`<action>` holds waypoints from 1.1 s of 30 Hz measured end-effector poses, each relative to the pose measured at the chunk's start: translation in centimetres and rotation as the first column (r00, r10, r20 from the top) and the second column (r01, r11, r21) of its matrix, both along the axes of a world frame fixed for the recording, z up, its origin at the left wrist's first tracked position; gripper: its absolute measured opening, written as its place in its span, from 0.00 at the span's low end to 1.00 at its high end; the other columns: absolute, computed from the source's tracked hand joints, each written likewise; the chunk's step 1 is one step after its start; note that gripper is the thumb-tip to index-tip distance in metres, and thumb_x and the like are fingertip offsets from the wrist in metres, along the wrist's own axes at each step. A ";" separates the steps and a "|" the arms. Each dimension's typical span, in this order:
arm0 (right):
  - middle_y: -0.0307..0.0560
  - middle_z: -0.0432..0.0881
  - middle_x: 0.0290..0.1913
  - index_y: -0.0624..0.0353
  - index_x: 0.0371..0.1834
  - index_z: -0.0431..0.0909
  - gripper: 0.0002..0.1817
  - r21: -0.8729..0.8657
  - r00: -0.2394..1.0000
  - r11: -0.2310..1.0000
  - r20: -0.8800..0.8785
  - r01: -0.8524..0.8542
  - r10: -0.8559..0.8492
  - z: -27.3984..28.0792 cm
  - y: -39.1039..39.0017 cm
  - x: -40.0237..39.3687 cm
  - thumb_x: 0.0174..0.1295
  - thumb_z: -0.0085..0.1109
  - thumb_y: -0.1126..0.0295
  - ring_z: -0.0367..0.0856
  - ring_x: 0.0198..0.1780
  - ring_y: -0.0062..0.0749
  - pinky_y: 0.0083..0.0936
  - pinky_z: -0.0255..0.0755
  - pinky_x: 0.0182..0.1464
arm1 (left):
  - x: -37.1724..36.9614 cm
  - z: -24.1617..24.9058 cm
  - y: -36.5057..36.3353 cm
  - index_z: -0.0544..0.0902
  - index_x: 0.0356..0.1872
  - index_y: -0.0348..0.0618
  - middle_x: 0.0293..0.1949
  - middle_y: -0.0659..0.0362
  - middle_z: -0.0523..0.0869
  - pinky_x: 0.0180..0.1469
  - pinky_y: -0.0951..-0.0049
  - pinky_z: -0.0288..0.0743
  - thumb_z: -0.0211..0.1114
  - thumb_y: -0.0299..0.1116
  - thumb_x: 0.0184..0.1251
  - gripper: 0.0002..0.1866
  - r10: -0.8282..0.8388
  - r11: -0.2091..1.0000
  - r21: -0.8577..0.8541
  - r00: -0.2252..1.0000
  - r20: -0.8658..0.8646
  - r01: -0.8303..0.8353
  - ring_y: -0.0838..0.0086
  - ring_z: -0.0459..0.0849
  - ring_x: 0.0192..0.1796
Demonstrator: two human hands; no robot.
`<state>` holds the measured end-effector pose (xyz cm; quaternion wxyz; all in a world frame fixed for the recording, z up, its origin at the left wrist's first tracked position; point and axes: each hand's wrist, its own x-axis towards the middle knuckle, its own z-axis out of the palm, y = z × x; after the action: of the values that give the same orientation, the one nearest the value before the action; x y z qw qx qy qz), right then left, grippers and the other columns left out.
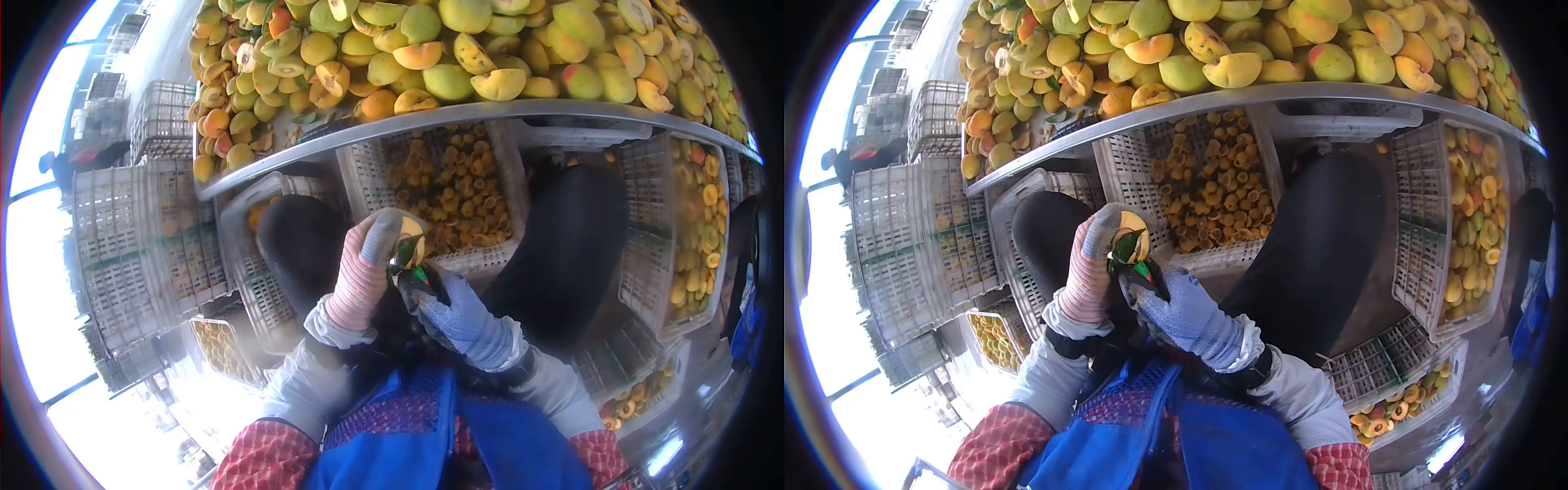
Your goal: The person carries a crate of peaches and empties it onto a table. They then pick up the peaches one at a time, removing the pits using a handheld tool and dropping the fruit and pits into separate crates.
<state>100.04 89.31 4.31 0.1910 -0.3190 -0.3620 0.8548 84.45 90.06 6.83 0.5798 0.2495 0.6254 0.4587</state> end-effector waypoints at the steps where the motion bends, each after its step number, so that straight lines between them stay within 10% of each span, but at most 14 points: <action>1: 0.36 0.75 0.32 0.60 0.56 0.70 0.18 -0.113 0.999 0.993 -0.029 -0.024 0.021 0.1 -0.1 0.1 0.67 0.53 0.63 0.74 0.28 0.19 0.16 0.69 0.30 | -0.3 0.1 0.1 0.82 0.38 0.40 0.30 0.63 0.84 0.36 0.81 0.74 0.57 0.48 0.70 0.19 -0.032 0.999 -0.017 0.999 0.015 0.032 0.81 0.81 0.32; 15: 0.34 0.67 0.25 0.51 0.40 0.66 0.18 -0.533 0.905 0.831 -0.415 -0.159 -0.092 0.8 -0.2 0.7 0.65 0.58 0.50 0.60 0.16 0.12 0.12 0.56 0.14 | -1.5 1.2 0.9 0.82 0.40 0.33 0.31 0.63 0.82 0.39 0.80 0.70 0.57 0.44 0.69 0.20 -0.246 0.935 -0.250 0.968 0.049 0.250 0.82 0.77 0.35; 21: 0.34 0.63 0.18 0.53 0.35 0.68 0.22 -0.617 0.835 0.716 -0.543 -0.326 -0.088 0.1 -0.5 0.2 0.68 0.48 0.44 0.57 0.13 0.15 0.14 0.53 0.13 | -1.2 -1.1 -0.7 0.82 0.38 0.35 0.30 0.62 0.82 0.39 0.78 0.71 0.58 0.47 0.69 0.21 -0.187 0.982 0.010 0.973 -0.139 0.190 0.82 0.76 0.34; 28: 0.34 0.64 0.17 0.54 0.35 0.68 0.23 -0.652 0.532 0.463 -0.758 -0.600 -0.377 -1.1 -0.8 -0.9 0.71 0.43 0.44 0.60 0.12 0.18 0.17 0.55 0.11 | 0.2 -1.7 -0.4 0.82 0.38 0.40 0.30 0.61 0.81 0.39 0.79 0.71 0.51 0.60 0.69 0.29 -0.152 0.988 0.071 0.967 0.205 0.140 0.79 0.78 0.34; 31: 0.34 0.64 0.16 0.54 0.34 0.68 0.23 -0.639 0.512 0.499 -0.768 -0.585 -0.384 -1.3 -0.7 -0.6 0.71 0.42 0.44 0.61 0.11 0.18 0.18 0.56 0.12 | 1.3 -2.4 -0.3 0.81 0.38 0.41 0.30 0.61 0.82 0.39 0.78 0.72 0.51 0.60 0.69 0.28 0.030 0.999 -0.036 0.814 0.580 -0.012 0.77 0.79 0.35; 33: 0.35 0.67 0.18 0.54 0.36 0.69 0.24 -0.507 0.410 0.640 -0.858 -0.577 -0.310 -1.7 0.1 0.0 0.72 0.38 0.43 0.63 0.13 0.19 0.18 0.59 0.15 | 2.1 -2.5 -0.8 0.81 0.42 0.41 0.33 0.59 0.82 0.40 0.76 0.74 0.51 0.61 0.69 0.29 0.274 0.961 -0.096 0.829 0.487 -0.261 0.75 0.81 0.36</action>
<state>100.01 89.43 2.65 0.1231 0.1784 0.1626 0.9626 86.56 89.21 4.29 0.6539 0.0261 0.4902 0.5758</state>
